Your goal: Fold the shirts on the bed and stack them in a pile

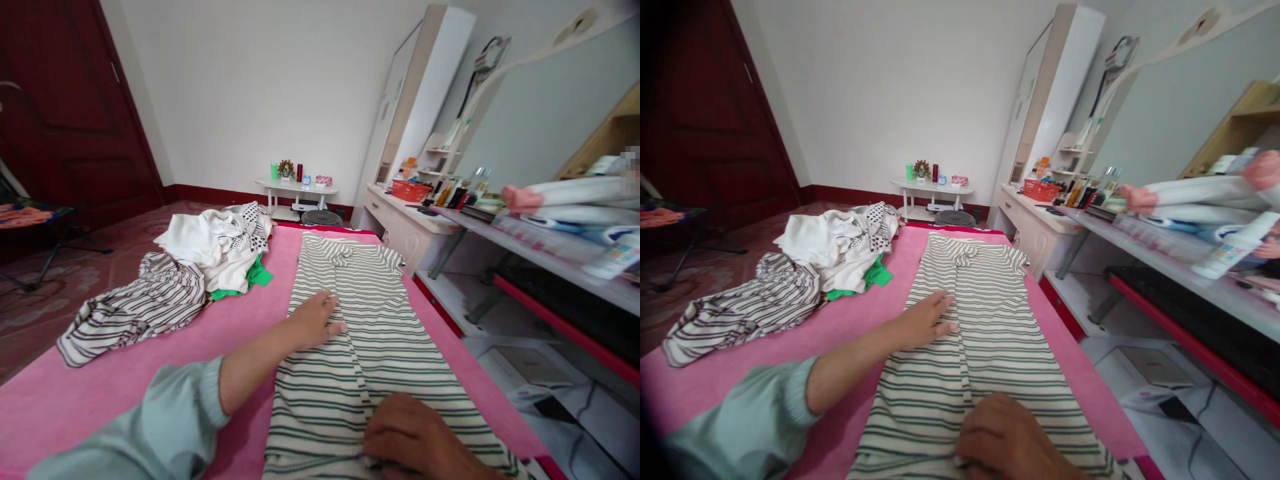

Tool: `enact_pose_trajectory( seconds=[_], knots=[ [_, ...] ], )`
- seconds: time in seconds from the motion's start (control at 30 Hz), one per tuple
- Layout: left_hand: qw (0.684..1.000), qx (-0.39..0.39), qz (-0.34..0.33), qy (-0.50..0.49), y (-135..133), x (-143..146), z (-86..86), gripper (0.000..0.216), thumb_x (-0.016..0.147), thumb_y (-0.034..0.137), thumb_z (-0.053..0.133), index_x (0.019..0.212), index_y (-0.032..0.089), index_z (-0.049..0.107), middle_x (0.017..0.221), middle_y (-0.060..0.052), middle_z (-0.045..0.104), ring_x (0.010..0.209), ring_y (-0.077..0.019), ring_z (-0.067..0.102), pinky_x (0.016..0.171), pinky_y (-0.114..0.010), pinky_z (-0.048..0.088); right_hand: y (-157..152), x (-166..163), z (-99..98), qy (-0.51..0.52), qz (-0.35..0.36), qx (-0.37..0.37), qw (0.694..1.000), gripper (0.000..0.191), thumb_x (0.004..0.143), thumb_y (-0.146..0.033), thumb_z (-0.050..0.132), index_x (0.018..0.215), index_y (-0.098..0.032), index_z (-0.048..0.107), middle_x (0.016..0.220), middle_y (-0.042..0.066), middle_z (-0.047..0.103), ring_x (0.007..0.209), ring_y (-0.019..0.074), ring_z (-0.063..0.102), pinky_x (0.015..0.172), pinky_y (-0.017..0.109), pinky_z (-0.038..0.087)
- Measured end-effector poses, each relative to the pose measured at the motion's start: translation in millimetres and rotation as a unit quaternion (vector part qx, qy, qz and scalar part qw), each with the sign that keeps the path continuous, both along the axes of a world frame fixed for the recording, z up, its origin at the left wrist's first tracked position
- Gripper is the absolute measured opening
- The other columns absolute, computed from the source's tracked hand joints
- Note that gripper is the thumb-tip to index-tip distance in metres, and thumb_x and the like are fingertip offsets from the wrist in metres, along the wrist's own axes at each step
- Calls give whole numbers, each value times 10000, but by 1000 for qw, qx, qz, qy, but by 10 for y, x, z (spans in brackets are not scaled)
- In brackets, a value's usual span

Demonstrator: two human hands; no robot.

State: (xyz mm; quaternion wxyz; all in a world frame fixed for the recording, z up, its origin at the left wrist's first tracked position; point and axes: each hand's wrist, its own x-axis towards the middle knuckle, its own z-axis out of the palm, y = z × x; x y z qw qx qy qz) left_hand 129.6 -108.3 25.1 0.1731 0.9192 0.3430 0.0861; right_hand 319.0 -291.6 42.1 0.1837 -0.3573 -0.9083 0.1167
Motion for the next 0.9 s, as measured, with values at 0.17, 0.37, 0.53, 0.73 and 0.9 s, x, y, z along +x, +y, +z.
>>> enact_pose_trajectory(
  seconds=[0.17,0.37,0.53,0.73,0.9],
  knots=[
    [995,86,48,8,126,200,-407,715,894,642,263,1456,202,302,1553,-119,158,1434,-299,70,1140,-517,87,-73,730,-7,-23,-352,46,935,161,878,-320,507,967,-256,625,951,61,665,862,211,635,745,313,493],
    [995,96,36,-15,92,170,-470,667,894,619,315,1443,240,331,1549,-108,187,1430,-303,105,1135,-525,104,-75,1266,-153,-150,-521,-81,837,265,744,-493,592,679,-238,553,703,18,619,607,195,588,537,284,392],
    [993,105,33,-49,65,172,-438,581,898,542,399,1384,225,429,1508,-117,304,1409,-302,194,1134,-513,148,47,1155,-143,-96,-518,-110,843,243,728,-378,548,573,-224,443,513,-21,512,526,162,509,508,261,304],
    [981,76,-32,-176,38,166,-343,456,893,345,483,1324,196,485,1322,-93,527,1226,-212,464,1081,-369,323,484,757,320,188,-421,-188,867,229,741,-422,553,722,-195,535,651,9,618,614,160,573,571,252,425],
    [948,21,20,-316,22,130,-211,386,950,349,372,1282,213,515,1219,-64,593,1131,-179,522,1009,-320,385,547,-28,601,194,-240,-251,917,385,708,-386,697,1032,-184,643,979,52,677,860,180,613,766,279,483]
  ],
)
